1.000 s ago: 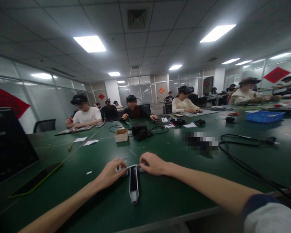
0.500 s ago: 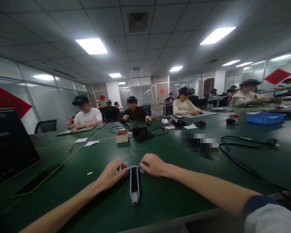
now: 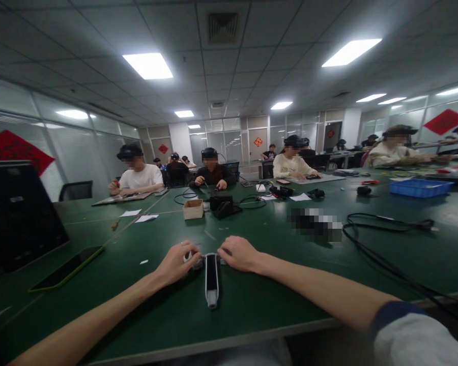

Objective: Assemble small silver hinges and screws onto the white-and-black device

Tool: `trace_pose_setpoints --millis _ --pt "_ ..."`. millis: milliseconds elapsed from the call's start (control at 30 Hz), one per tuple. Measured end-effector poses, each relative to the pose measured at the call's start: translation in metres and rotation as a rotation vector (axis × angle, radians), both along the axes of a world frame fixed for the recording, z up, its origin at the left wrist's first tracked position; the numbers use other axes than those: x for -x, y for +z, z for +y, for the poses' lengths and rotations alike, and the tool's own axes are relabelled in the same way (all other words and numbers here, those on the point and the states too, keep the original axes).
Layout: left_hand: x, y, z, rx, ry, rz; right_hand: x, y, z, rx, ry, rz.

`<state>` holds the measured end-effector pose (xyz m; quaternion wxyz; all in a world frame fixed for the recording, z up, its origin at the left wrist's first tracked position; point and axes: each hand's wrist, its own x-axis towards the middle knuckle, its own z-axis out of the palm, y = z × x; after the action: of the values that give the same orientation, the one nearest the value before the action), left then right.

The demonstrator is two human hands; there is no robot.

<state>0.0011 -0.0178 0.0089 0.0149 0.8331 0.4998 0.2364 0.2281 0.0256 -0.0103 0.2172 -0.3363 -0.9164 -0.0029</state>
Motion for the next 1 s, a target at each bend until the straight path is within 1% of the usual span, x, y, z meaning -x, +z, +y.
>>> trace_pose_setpoints --millis 100,200,300,467,567,667,767,867,967,1000 --pt "-0.002 0.003 -0.003 -0.036 -0.027 -0.021 0.001 0.004 -0.002 -0.037 -0.031 -0.013" --pt "-0.004 0.003 -0.003 -0.058 -0.055 -0.038 0.003 0.012 -0.011 -0.076 -0.074 0.036" --pt "-0.003 0.001 -0.001 -0.073 -0.06 -0.04 0.01 0.023 -0.028 -0.044 -0.083 0.047" --pt "0.0 0.0 0.003 -0.104 -0.02 -0.051 0.034 0.034 -0.06 0.041 -0.139 -0.143" --pt "0.002 0.0 0.005 -0.126 -0.003 -0.055 0.046 0.037 -0.063 0.042 -0.182 -0.227" --pt "0.003 -0.001 0.006 -0.121 -0.001 -0.041 0.046 0.041 -0.05 0.086 -0.226 -0.28" --pt "0.004 -0.003 0.008 -0.092 -0.008 -0.028 0.034 0.042 -0.024 0.16 -0.302 -0.341" --pt "0.005 -0.005 0.009 -0.07 -0.026 -0.026 0.01 0.037 0.012 0.223 -0.434 -0.327" --pt "0.006 -0.007 0.009 -0.04 -0.038 -0.03 -0.02 0.03 0.052 0.225 -0.638 -0.275" --pt "0.007 -0.008 0.009 -0.028 -0.04 -0.033 -0.03 0.028 0.065 0.223 -0.681 -0.267"
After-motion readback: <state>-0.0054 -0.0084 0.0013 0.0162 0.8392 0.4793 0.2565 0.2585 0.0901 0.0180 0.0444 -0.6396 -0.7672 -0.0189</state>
